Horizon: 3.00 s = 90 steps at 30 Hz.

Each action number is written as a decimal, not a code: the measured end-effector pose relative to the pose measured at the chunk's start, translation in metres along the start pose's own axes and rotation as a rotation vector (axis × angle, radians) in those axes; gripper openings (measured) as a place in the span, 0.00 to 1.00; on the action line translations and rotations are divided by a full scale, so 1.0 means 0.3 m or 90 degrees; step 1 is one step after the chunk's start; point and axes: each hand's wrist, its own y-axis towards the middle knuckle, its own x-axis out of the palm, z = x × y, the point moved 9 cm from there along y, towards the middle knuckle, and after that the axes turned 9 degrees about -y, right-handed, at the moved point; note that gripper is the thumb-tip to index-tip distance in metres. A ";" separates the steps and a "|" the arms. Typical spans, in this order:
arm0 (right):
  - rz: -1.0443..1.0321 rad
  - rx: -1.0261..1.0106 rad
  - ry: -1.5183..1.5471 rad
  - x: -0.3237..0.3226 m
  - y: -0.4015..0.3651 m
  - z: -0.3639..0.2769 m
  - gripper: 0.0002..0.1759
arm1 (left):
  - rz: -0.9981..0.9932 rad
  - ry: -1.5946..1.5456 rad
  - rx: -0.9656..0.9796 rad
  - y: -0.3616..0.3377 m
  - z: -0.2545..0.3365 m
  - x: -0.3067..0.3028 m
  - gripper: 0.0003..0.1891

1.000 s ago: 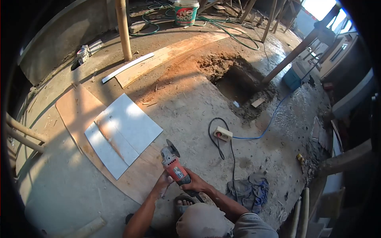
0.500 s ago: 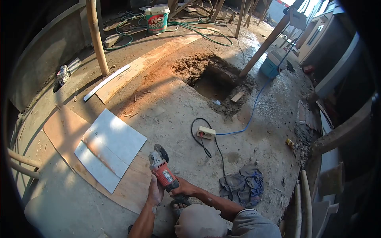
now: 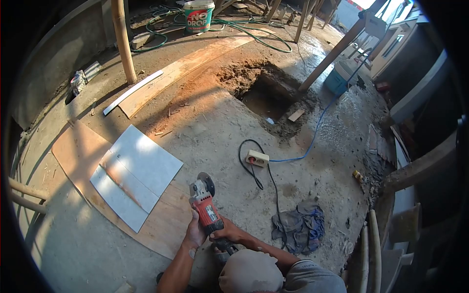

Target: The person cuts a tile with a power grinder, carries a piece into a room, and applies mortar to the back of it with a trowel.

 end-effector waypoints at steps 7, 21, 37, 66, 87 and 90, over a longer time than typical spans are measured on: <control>0.042 -0.041 -0.054 0.008 0.019 -0.019 0.43 | 0.033 -0.054 -0.010 0.009 -0.006 -0.053 0.36; 0.032 0.002 -0.022 0.020 0.026 0.006 0.40 | 0.072 -0.080 -0.025 0.013 0.006 -0.073 0.35; 0.034 -0.008 -0.072 0.015 0.055 0.013 0.47 | 0.103 -0.083 -0.012 0.017 0.030 -0.077 0.34; 0.022 -0.022 -0.290 -0.033 0.251 -0.145 0.42 | 0.445 0.579 0.337 -0.093 0.573 -0.449 0.35; -0.128 -0.064 -0.491 0.372 1.090 -0.307 0.46 | 0.516 1.207 -0.086 -0.049 0.960 -0.725 0.52; -0.148 -0.064 -0.489 0.445 1.196 -0.328 0.44 | 0.512 1.214 -0.081 -0.043 0.960 -0.727 0.52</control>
